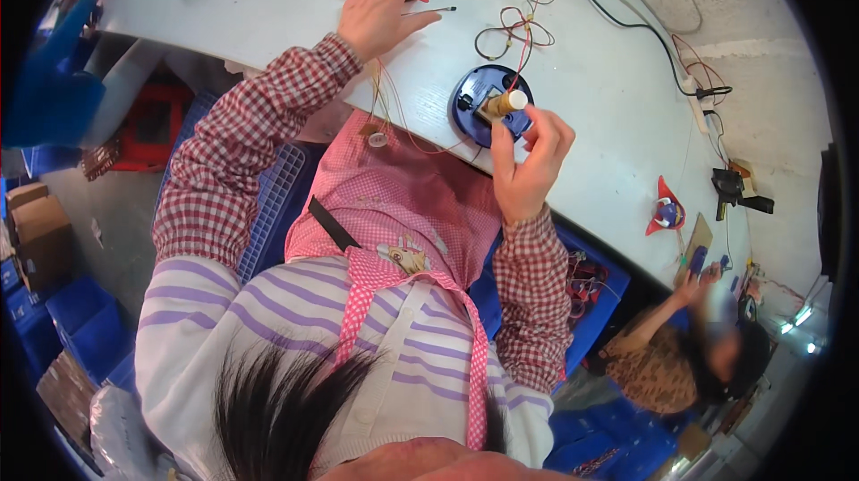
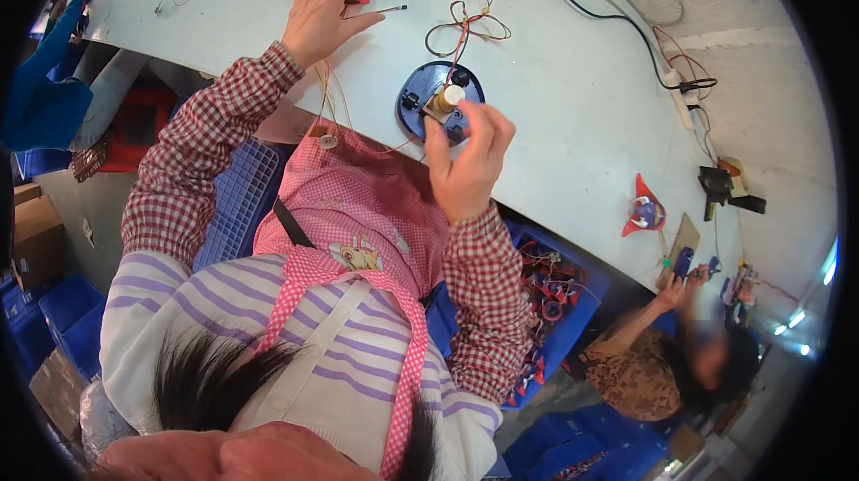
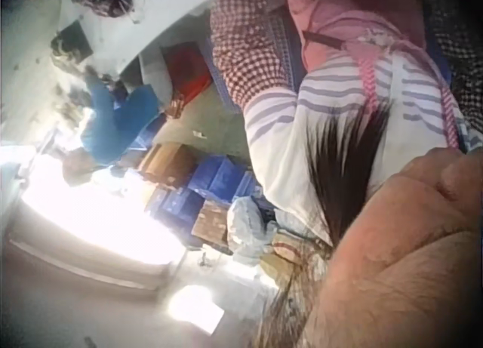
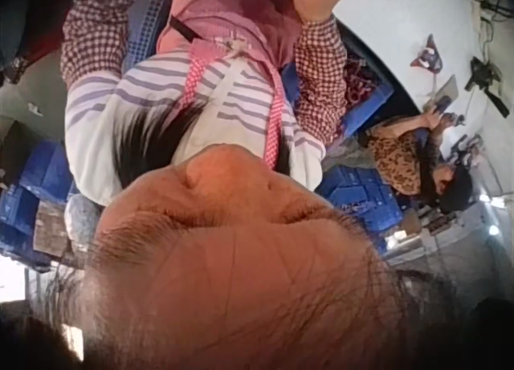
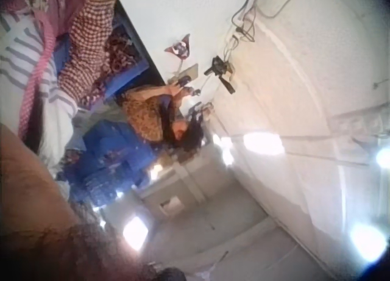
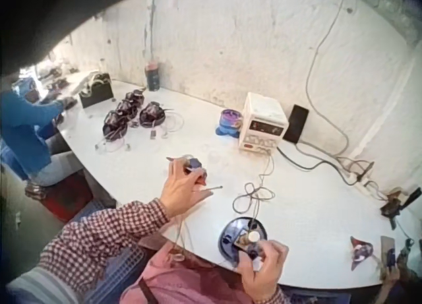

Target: Assembling small plastic toy parts and components at a production workbench.

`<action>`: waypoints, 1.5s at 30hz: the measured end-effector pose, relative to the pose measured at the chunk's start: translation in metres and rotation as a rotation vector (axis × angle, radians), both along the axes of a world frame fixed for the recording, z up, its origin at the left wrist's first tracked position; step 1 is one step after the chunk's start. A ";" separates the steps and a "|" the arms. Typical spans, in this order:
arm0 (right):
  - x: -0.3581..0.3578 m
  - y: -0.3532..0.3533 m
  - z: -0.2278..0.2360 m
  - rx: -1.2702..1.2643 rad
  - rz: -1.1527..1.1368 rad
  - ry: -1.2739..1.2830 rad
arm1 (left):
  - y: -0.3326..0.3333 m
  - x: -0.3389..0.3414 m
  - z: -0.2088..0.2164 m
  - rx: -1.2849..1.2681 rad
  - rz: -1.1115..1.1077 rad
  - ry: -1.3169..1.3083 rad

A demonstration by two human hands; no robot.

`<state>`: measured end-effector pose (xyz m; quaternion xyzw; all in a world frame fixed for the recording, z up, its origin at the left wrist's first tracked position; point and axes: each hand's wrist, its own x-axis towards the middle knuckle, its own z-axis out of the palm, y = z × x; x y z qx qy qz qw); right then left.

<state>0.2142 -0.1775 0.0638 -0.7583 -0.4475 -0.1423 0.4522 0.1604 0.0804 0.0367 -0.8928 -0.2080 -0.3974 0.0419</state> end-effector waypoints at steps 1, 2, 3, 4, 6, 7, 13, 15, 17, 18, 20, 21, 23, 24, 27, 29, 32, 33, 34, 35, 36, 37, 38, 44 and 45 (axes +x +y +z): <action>-0.008 -0.003 0.001 -0.020 0.015 -0.024 | 0.003 0.001 0.000 -0.087 -0.026 0.016; -0.016 -0.001 0.002 -0.021 0.011 -0.019 | 0.005 0.003 0.000 -0.173 -0.058 0.032; -0.024 0.004 0.003 -0.018 0.094 -0.060 | 0.007 0.004 0.000 -0.260 -0.089 0.050; -0.033 0.008 0.003 -0.015 0.178 -0.102 | 0.011 0.006 -0.002 -0.348 -0.118 0.067; -0.049 0.011 0.002 -0.139 0.375 0.073 | 0.022 0.010 -0.007 -0.362 -0.199 0.075; -0.059 0.013 -0.005 -0.141 0.379 0.076 | 0.031 0.009 -0.010 -0.367 -0.269 0.080; -0.100 0.033 -0.052 -0.353 0.269 0.247 | 0.086 0.008 -0.012 -0.819 -0.816 0.089; -0.105 0.040 -0.057 -0.377 0.203 0.278 | 0.094 0.007 -0.012 -0.967 -0.955 0.088; -0.108 0.048 -0.060 -0.392 0.166 0.319 | 0.099 0.006 -0.012 -1.151 -1.054 0.061; -0.109 0.051 -0.061 -0.400 0.150 0.339 | 0.101 0.005 -0.013 -1.243 -1.100 0.047; -0.110 0.056 -0.065 -0.408 0.133 0.360 | 0.101 0.003 -0.012 -1.337 -1.146 0.031; -0.110 0.059 -0.068 -0.413 0.112 0.366 | 0.098 0.001 -0.012 -1.395 -1.118 -0.005; -0.111 0.062 -0.074 -0.423 0.073 0.378 | 0.086 -0.005 -0.007 -1.509 -1.057 -0.078; -0.112 0.062 -0.075 -0.429 0.056 0.384 | 0.081 -0.011 -0.004 -1.565 -1.022 -0.116; -0.113 0.062 -0.072 -0.365 0.125 0.551 | 0.064 -0.039 0.011 -1.626 -0.891 -0.170; -0.111 0.060 -0.070 -0.296 0.164 0.720 | 0.043 -0.059 0.026 -0.985 -0.472 -0.234; -0.106 0.054 -0.070 -0.139 0.245 1.019 | -0.012 -0.118 0.034 -0.932 -0.299 -0.135; -0.105 0.053 -0.069 -0.060 0.291 1.166 | -0.030 -0.137 0.028 -0.965 -0.247 -0.009; -0.105 0.052 -0.068 0.017 0.337 1.310 | -0.044 -0.154 0.011 -0.794 -0.313 0.026; -0.104 0.051 -0.066 0.014 0.342 1.317 | -0.060 -0.163 0.002 -0.936 -0.313 0.091; -0.103 0.050 -0.061 0.013 0.362 1.327 | -0.072 -0.168 -0.002 -1.077 -0.314 0.156; -0.100 0.049 -0.056 0.010 0.383 1.337 | -0.081 -0.168 -0.005 -1.080 -0.306 0.157; -0.099 0.049 -0.052 0.008 0.402 1.345 | -0.090 -0.166 -0.007 -1.270 -0.311 0.129; -0.098 0.049 -0.047 0.091 0.460 1.445 | -0.104 -0.148 -0.011 -1.704 -0.355 -0.124; -0.097 0.049 -0.045 0.092 0.460 1.447 | -0.100 -0.148 -0.011 -1.704 -0.354 -0.123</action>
